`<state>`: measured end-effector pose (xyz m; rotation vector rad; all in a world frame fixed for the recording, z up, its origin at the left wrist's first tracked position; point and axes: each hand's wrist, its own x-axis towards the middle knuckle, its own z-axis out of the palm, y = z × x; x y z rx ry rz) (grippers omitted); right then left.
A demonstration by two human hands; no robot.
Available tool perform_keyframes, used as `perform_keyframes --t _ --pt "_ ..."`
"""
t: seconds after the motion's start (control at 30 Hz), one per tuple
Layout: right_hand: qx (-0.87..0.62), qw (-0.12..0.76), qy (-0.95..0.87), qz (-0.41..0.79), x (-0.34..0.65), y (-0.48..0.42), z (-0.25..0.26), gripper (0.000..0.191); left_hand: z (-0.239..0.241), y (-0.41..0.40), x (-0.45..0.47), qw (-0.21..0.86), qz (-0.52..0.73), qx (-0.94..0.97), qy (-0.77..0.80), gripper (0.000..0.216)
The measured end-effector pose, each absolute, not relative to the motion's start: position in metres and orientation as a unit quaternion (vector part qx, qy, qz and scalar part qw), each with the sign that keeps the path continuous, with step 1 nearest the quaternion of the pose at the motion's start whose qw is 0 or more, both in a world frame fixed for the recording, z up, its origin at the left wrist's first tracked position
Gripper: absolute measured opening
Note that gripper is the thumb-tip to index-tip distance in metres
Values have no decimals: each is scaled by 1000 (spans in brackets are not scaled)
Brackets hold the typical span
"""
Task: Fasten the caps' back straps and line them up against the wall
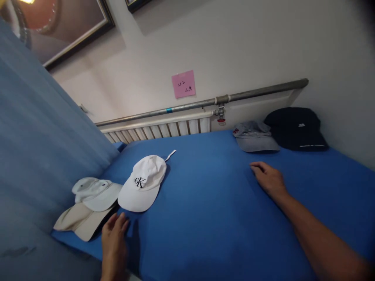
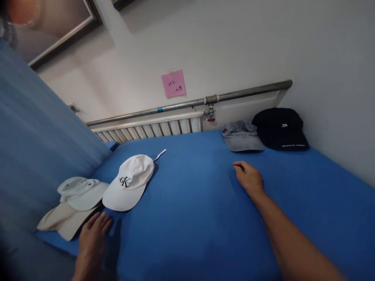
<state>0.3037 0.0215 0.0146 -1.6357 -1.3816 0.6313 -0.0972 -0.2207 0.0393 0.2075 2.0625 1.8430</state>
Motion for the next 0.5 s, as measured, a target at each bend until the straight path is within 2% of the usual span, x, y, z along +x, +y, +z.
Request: perform_keyframes --t 0.1,0.23,0.33,0.5 --pt "-650 441 -562 260 303 18 17 18 35 -203 -104 327 720 9 612 15" --pt "-639 468 -538 287 304 10 17 14 36 -170 -99 371 738 16 563 34" --pt "-608 505 -493 363 303 4 16 12 38 -151 -85 399 747 41 530 49" --pt "-547 521 -444 482 293 -16 17 8 39 -119 -35 519 746 87 408 49"
